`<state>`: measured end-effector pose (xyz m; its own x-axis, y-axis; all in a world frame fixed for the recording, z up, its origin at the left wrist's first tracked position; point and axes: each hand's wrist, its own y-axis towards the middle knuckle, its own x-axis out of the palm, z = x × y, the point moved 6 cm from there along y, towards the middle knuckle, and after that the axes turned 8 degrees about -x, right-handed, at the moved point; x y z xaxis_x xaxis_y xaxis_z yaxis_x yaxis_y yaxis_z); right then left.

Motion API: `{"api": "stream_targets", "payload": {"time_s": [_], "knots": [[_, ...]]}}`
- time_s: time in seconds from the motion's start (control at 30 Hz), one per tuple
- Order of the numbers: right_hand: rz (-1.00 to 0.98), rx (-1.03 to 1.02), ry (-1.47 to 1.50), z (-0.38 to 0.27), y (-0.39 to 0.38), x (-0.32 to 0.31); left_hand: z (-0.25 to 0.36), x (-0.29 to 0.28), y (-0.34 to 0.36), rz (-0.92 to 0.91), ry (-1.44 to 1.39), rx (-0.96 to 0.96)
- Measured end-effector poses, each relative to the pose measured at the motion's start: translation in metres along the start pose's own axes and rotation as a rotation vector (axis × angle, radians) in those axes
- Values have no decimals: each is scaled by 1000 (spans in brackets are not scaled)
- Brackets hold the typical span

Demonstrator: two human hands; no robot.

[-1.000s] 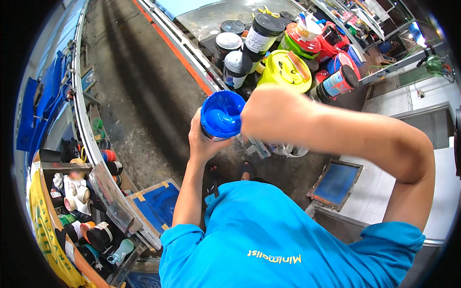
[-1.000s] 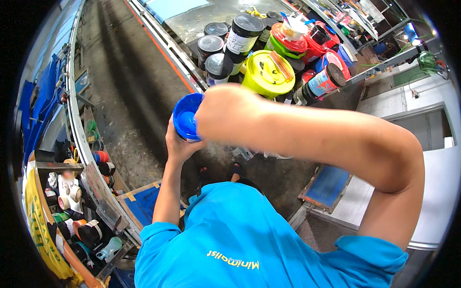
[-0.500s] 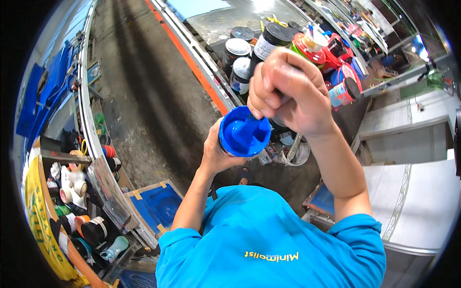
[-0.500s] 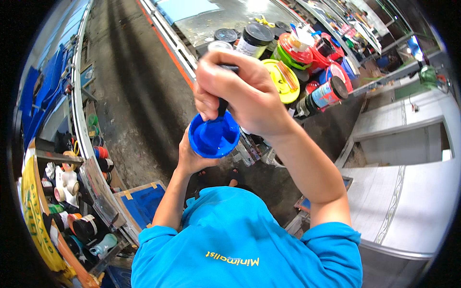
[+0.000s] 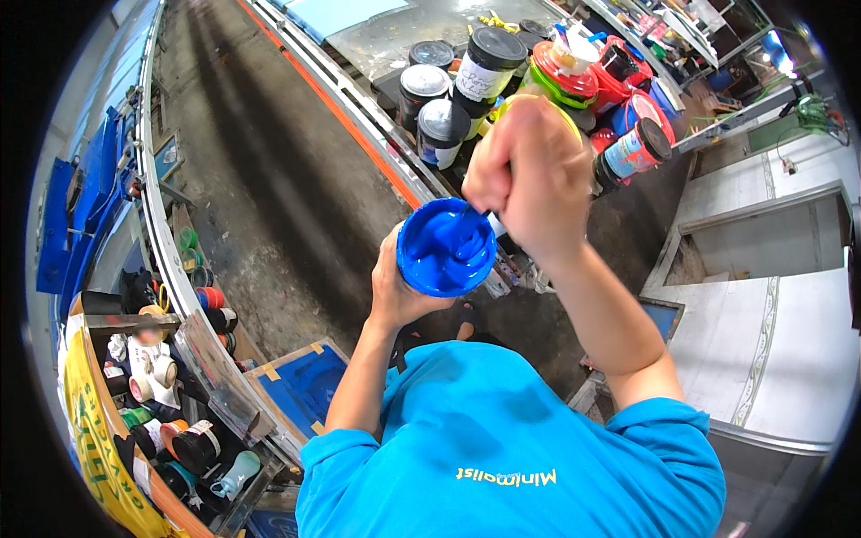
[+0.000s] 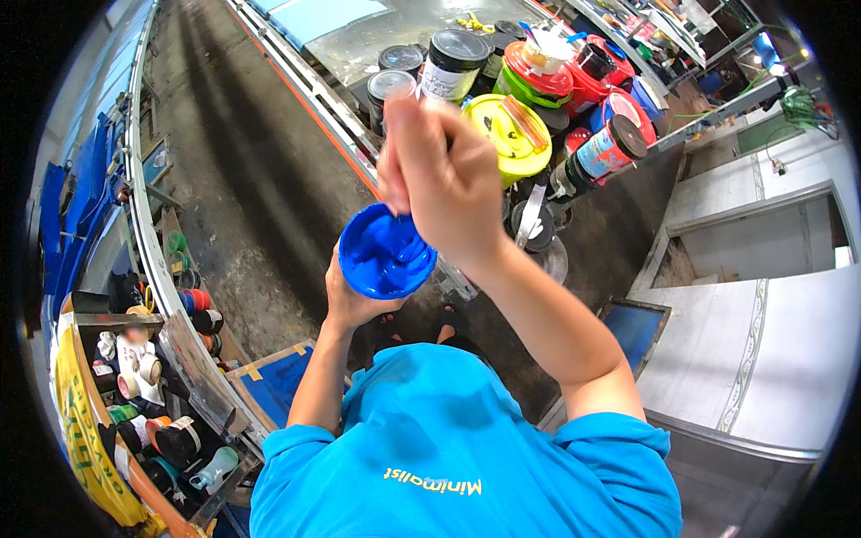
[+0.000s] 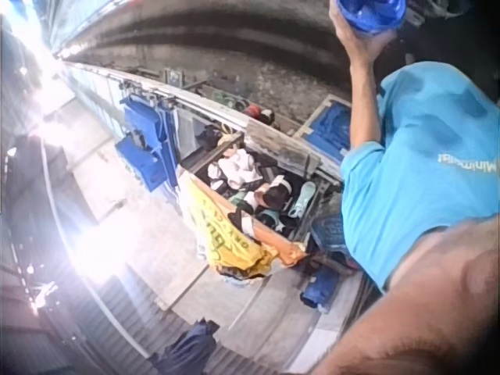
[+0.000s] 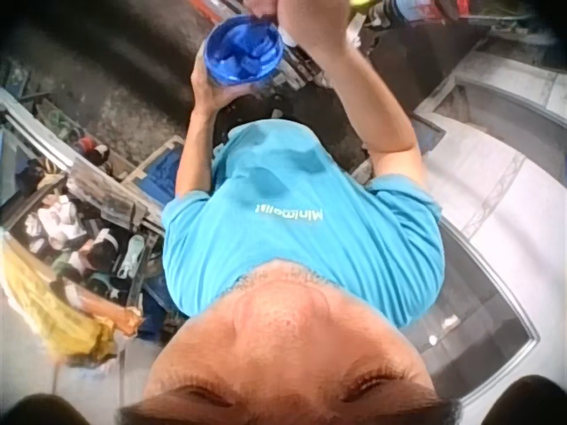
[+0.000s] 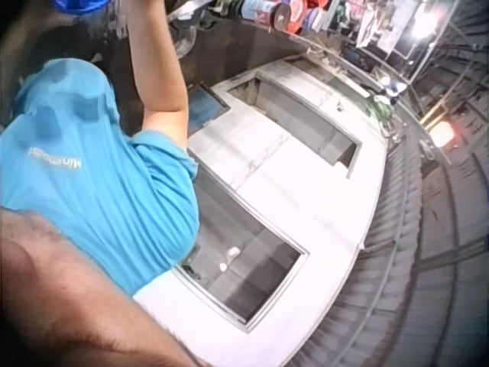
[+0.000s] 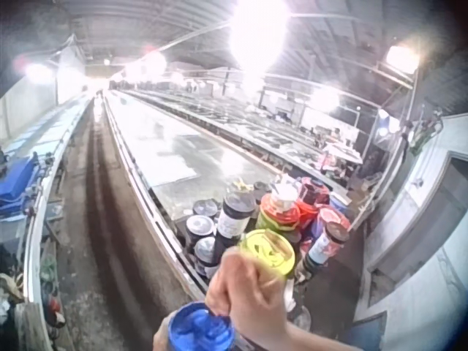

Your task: The person scoops blue ink from a container and spreads it across a screen printing frame using a squeegee. They then position the frame on a large industrial printing machine and pull the ink across the screen to transfer the design onto the fabric below.

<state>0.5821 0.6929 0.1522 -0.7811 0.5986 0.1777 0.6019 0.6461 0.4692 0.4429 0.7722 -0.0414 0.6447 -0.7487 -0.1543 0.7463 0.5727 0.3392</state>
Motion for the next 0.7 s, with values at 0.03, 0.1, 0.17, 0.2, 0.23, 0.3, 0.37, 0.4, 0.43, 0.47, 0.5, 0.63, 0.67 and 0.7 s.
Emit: {"api": "stream_targets", "payload": {"time_s": [0.03,0.1,0.17,0.2,0.23,0.3,0.37,0.4,0.43,0.47,0.5,0.63,0.67,0.7], "knots": [[-44,-14,24,6,-4,2,-3,-2,1,16,21,-60],[-127,-32,71,14,-12,11,-2,-5,3,44,37,-41],[-139,-121,-54,15,-18,11,-2,-4,5,24,39,-63],[-107,-163,-136,14,-19,9,-2,-2,5,5,43,-68],[-56,76,214,24,-20,7,-3,-1,6,-5,39,-88],[-111,144,290,16,-19,9,-3,4,3,-50,35,-102],[-109,2,258,-10,-8,9,-3,7,2,-73,48,-103],[-102,-114,250,-22,-4,10,-3,10,1,-94,72,-92],[0,-47,258,-23,-3,6,0,9,1,-64,65,-41],[-60,-106,109,-24,-4,12,-4,8,1,-37,48,-104],[-71,-168,-4,-24,-8,14,-3,7,1,6,34,-98],[-171,-136,17,-6,-28,19,1,5,-3,74,94,-55],[-71,-115,40,-4,-29,11,6,9,-5,36,148,29],[68,-115,113,0,-31,2,10,8,-7,37,128,90]]}}
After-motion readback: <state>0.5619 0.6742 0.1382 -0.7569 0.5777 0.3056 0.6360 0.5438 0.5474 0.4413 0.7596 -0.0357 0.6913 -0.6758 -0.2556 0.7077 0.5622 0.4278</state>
